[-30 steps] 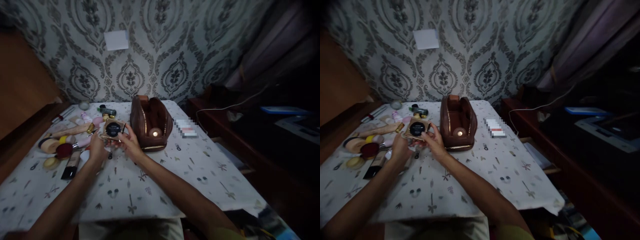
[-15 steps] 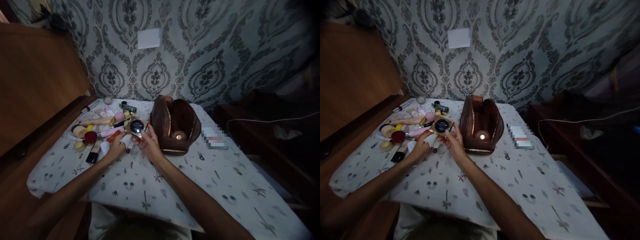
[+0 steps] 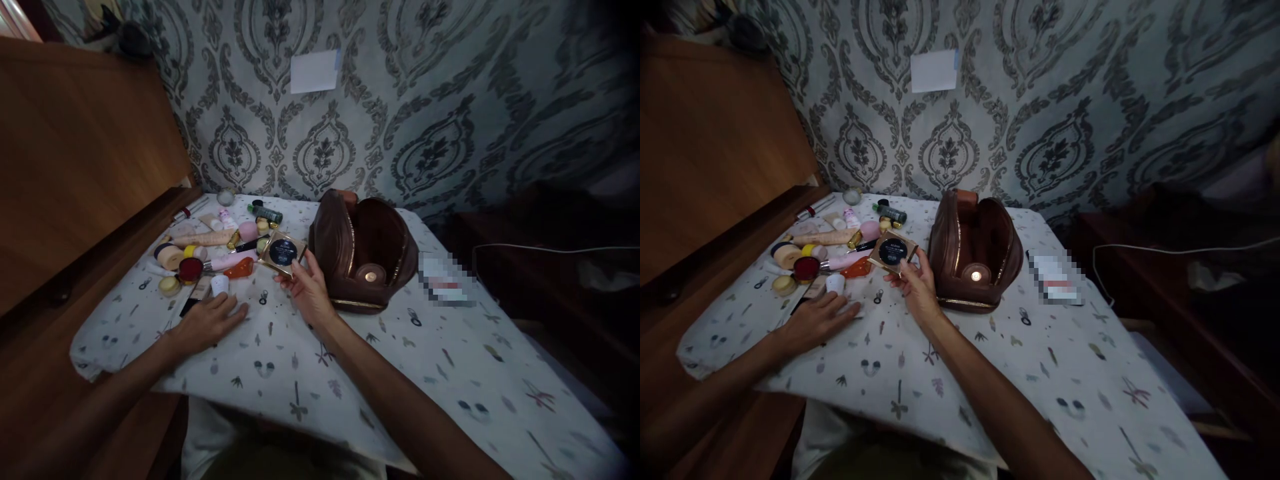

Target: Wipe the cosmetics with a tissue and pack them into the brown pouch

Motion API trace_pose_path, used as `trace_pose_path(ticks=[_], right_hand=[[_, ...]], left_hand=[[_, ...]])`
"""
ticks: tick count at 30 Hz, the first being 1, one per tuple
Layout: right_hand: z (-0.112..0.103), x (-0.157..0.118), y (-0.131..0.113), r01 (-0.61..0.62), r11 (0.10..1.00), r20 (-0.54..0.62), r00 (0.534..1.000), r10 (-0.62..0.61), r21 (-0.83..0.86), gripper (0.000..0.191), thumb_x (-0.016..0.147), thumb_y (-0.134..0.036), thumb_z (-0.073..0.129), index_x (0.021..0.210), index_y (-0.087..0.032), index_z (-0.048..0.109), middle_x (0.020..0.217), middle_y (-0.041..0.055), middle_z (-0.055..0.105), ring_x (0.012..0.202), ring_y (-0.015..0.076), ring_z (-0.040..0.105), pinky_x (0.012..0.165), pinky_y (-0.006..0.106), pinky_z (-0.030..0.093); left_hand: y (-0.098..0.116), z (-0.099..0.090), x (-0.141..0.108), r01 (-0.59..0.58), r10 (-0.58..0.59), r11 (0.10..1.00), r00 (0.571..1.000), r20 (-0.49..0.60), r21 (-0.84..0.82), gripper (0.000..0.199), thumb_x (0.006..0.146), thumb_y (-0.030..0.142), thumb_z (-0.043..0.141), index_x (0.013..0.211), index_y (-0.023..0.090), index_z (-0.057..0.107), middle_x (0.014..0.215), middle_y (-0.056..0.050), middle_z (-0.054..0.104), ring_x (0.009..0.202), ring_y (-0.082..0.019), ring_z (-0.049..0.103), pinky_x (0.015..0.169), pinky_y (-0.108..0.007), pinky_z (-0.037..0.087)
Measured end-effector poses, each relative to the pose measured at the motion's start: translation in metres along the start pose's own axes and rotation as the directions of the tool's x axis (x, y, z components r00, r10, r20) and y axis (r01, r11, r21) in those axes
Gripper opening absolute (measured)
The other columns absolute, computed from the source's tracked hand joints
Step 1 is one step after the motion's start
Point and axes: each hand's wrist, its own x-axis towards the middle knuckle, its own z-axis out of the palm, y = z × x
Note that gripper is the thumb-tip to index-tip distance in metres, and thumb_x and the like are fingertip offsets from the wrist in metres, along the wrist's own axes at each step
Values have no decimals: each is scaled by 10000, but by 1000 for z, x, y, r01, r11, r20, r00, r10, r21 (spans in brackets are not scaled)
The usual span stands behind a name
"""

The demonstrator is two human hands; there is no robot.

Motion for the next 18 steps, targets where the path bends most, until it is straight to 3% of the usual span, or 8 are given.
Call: trace_pose_path(ticks=[2, 5, 7, 9, 11, 13, 15, 18], right_hand=[[-1, 0, 0, -2, 1000, 5, 1000, 2, -1, 646, 707, -380, 837, 1234, -310, 470, 763, -76, 690, 614, 141, 702, 533, 220, 489], [-1, 0, 0, -3, 1000, 12, 1000, 3, -12, 640, 718, -380, 826, 1244, -312, 467, 792, -69, 695, 628, 145, 705, 531, 224, 487], [-1, 0, 0, -2, 1000, 9, 1000, 2, -19, 653, 714, -383, 825, 1254, -310, 465, 819, -63, 699, 627, 141, 702, 529, 224, 484], [0, -1, 0, -1, 1000, 2, 1000, 1, -23, 674, 705, -386, 827, 1265, -308, 459, 827, -61, 700, 627, 142, 702, 530, 224, 480], [-1, -2, 0, -5, 1000, -3, 1000, 5, -28, 691, 702, -389, 829, 1275, -304, 454, 817, -62, 700, 632, 143, 704, 534, 221, 478], [-1, -3, 1, -14, 999, -1, 1000, 14, -36, 692, 706, -388, 827, 1282, -299, 454, 821, -58, 708, 625, 138, 701, 537, 220, 477], [-1, -3, 3, -16, 999, -5, 1000, 16, -44, 691, 712, -386, 822, 1291, -303, 454, 841, -55, 717, 609, 131, 694, 542, 224, 484], [-3, -1, 5, 7, 999, -16, 1000, -7, -43, 698, 713, -398, 821, 1297, -312, 450, 873, -48, 726, 601, 132, 688, 555, 240, 511]], left_hand=[[-9, 6, -2, 45, -44, 999, 999, 18, -17, 342, 937, 91, 480, 1230, 220, 601, 992, -100, 633, 905, -230, 592, 702, -310, 474], [-18, 7, 4, 250, -248, 955, 968, 31, -158, 281, 956, 175, 482, 1172, 234, 651, 1003, -106, 652, 920, -241, 614, 696, -307, 487], [-19, 1, 17, 397, -433, 840, 901, -15, -371, 267, 986, 286, 464, 1133, 220, 677, 985, -93, 678, 900, -232, 637, 735, -312, 500], [-18, -7, 38, 445, -618, 624, 784, -58, -642, 328, 995, 380, 448, 1124, 189, 681, 1012, -84, 706, 928, -230, 654, 827, -329, 508], [-17, -11, 67, 396, -776, 386, 627, -62, -833, 369, 973, 443, 472, 1093, 173, 692, 971, -69, 718, 913, -233, 654, 847, -332, 510], [-17, -10, 98, 264, -840, 203, 541, -29, -943, 381, 945, 461, 504, 1100, 171, 698, 993, -63, 723, 948, -236, 652, 882, -341, 514], [-15, -3, 126, 112, -857, 54, 516, 11, -992, 366, 904, 469, 562, 1066, 177, 712, 992, -55, 733, 927, -222, 659, 858, -327, 529], [-10, 13, 150, 4, -816, -154, 564, 129, -988, 411, 865, 511, 613, 1075, 175, 720, 959, -60, 751, 869, -219, 685, 793, -329, 558]])
